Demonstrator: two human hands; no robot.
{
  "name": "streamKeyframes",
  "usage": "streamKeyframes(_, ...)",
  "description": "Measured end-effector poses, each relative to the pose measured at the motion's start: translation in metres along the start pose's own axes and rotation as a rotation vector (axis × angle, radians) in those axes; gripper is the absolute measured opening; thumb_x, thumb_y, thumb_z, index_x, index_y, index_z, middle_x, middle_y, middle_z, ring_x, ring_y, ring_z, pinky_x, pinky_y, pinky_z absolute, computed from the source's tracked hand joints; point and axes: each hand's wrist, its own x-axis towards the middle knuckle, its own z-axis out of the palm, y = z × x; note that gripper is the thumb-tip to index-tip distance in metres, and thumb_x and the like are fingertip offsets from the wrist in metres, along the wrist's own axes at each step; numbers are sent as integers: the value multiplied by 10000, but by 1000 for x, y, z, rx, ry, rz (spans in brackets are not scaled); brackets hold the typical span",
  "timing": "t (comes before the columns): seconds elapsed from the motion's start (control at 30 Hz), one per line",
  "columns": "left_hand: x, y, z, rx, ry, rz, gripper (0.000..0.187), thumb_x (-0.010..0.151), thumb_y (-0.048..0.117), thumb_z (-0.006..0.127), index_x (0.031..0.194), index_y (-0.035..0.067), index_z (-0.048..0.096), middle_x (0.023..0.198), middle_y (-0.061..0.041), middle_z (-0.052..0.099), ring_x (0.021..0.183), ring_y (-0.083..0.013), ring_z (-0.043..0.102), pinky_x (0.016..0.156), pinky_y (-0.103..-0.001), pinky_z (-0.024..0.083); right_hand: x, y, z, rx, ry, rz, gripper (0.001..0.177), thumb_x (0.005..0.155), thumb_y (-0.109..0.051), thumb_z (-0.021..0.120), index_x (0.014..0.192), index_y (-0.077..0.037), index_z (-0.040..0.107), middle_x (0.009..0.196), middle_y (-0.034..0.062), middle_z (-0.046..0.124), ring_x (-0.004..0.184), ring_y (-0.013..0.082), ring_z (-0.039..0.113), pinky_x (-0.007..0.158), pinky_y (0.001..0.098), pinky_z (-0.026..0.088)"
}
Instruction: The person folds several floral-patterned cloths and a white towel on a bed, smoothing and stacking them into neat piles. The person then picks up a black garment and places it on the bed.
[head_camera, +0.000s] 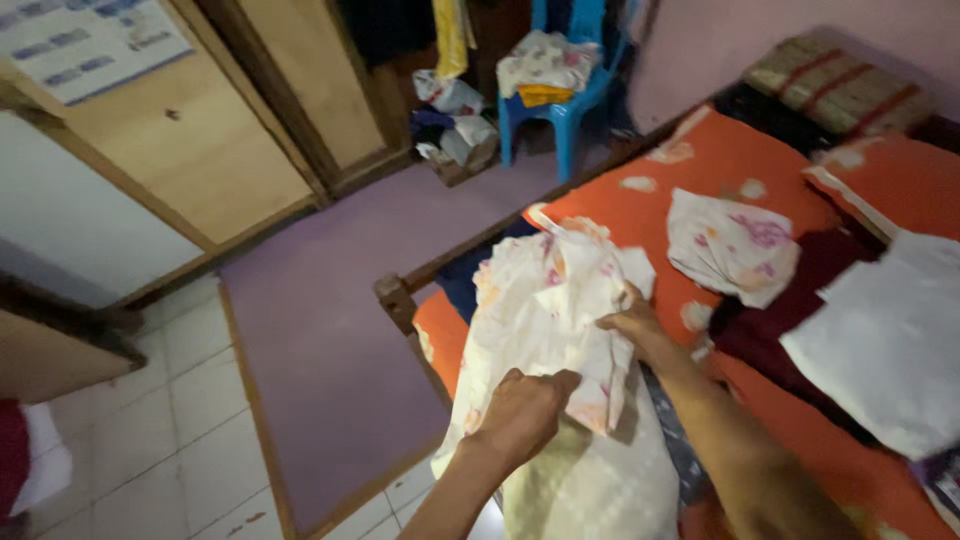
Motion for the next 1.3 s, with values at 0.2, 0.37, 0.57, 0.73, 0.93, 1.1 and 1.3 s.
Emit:
streamKeyframes(0.2,-16,-5,-53,-176,103,34,442,820,8,598,1251,89,650,906,-235,714,817,-433,678,746,-522,539,59,-14,8,-59,-56,-178,846,678,18,801,1467,-30,499,1306,166,638,1095,255,650,872,346,528)
streamKeyframes(0.37,-11,-62,-81,89,202,-171,259,854,82,615,1091,97,719,828,-235,719,768,-422,684,721,-512,547,87,-5,20,523,-132,254,590,653,86,646,1236,25,715,1174,176,737,1007,364,717,863,450,626)
streamKeyframes(0.57,24,-87,-155,54,486,-384,216,981,90,525,1054,37,721,936,-233,728,843,-387,727,749,-467,573,103,-108,-15,1197,-22,-1,355,895,-72,634,1250,-69,620,1230,136,653,1121,313,663,941,497,594)
streamKeyframes(0.73,37,-38,-208,-483,699,-166,268,1006,33,518,1203,30,699,1048,-145,737,942,-212,679,819,-361,547,44,-249,-122,1053,-91,-567,469,803,85,579,1254,-40,545,1211,114,595,1076,299,646,878,427,559)
streamKeyframes(0.93,49,-54,-149,-674,542,-427,298,1003,102,505,1225,66,701,1079,-101,764,933,-196,697,831,-334,570,-43,-226,-179,504,582,-459,575,734,124,573,1272,-42,694,1269,93,687,1079,234,714,788,302,597)
streamKeyframes(1.1,53,-108,-7,-436,164,-480,386,1005,313,534,1270,91,705,1070,-236,741,912,-286,702,889,-381,508,-67,-67,-187,795,735,-150,207,1037,-122,753,1139,50,699,1055,111,701,868,232,675,679,350,569)
streamKeyframes(1.3,28,-141,103,-661,-21,-631,356,969,338,600,1001,3,715,762,-87,638,718,-191,558,707,-371,466,-95,78,-194,269,741,181,670,807,133,625,1451,-47,602,1100,206,711,658,234,546,467,349,390)
